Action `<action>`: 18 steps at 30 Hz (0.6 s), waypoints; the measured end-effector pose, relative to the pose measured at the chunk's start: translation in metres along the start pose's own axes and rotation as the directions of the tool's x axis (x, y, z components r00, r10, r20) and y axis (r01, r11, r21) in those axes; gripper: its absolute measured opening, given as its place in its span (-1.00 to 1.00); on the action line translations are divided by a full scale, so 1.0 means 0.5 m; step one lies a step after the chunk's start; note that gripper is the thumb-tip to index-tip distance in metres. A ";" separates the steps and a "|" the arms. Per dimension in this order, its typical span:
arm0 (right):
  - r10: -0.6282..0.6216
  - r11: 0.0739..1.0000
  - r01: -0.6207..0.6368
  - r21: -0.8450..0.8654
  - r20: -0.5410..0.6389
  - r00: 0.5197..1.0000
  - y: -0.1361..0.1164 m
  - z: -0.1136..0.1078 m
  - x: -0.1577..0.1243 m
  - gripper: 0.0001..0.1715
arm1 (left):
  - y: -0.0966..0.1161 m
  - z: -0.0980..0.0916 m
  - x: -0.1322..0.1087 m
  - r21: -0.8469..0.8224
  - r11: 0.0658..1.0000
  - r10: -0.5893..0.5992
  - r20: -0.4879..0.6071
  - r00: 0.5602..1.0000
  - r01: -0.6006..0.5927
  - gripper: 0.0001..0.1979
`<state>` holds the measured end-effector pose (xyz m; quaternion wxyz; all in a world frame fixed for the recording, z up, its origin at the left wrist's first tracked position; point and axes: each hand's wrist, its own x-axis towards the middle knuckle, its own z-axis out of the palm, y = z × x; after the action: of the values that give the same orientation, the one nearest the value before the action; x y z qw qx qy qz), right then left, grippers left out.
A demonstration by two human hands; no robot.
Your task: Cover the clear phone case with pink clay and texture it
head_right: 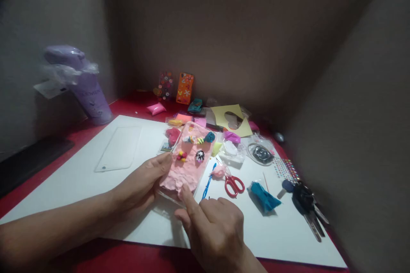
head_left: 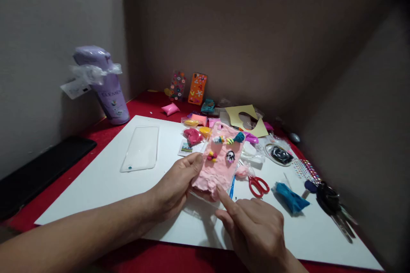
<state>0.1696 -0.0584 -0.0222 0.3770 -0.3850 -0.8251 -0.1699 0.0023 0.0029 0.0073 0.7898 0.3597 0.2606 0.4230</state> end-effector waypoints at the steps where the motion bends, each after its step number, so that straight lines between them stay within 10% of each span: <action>1: -0.007 1.000 0.008 -0.017 0.018 1.000 0.001 0.002 0.001 -0.65 | 0.000 0.001 0.000 0.002 1.000 -0.008 0.003 1.000 0.008 -0.76; 18: -0.002 1.000 0.000 0.028 0.042 0.999 0.002 0.002 -0.003 -0.66 | 0.005 -0.003 0.002 -0.025 1.000 -0.020 -0.088 0.996 0.018 -0.81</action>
<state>0.1707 -0.0581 -0.0241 0.3649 -0.3828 -0.8353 -0.1504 0.0007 0.0054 0.0084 0.7859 0.3286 0.2935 0.4339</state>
